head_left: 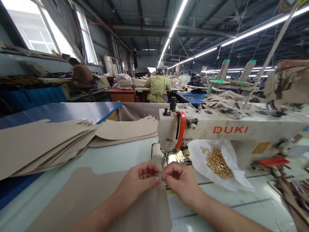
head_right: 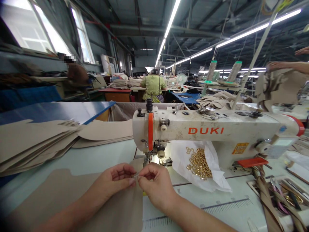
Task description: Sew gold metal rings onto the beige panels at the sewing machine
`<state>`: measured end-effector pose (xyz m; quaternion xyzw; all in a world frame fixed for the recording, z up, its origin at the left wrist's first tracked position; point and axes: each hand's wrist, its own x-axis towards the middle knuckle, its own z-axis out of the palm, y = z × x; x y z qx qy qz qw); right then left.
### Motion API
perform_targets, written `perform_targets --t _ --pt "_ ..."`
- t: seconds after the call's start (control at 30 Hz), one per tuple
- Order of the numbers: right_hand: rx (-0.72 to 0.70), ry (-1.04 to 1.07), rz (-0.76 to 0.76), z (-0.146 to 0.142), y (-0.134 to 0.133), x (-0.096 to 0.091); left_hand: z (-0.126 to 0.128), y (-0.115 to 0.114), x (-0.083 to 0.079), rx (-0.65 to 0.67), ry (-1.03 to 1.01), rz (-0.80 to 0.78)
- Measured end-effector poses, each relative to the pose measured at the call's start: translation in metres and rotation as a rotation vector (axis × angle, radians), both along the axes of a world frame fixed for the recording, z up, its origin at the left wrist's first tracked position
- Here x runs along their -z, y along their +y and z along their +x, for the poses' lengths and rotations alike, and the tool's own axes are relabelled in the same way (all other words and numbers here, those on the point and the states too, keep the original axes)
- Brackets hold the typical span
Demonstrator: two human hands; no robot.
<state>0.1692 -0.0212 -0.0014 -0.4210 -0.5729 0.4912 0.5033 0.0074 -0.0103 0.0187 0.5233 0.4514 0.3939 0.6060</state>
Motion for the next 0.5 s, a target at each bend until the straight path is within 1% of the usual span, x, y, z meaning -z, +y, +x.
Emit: perform_targets --t 0.13,0.23,0.37,0.5 --pt "-0.032 -0.033 0.005 0.001 -0.001 0.001 0.001 -0.003 0.001 -0.077 0.064 0.071" --pt "-0.047 -0.007 0.006 0.001 -0.001 0.001 0.001 -0.007 0.002 -0.118 0.118 0.155" --pt "-0.065 0.057 0.002 0.001 0.0 0.002 0.001 -0.01 0.003 -0.129 0.207 0.25" --pt "-0.108 -0.033 -0.025 0.002 0.0 0.002 0.0 -0.01 0.006 -0.119 0.261 0.299"
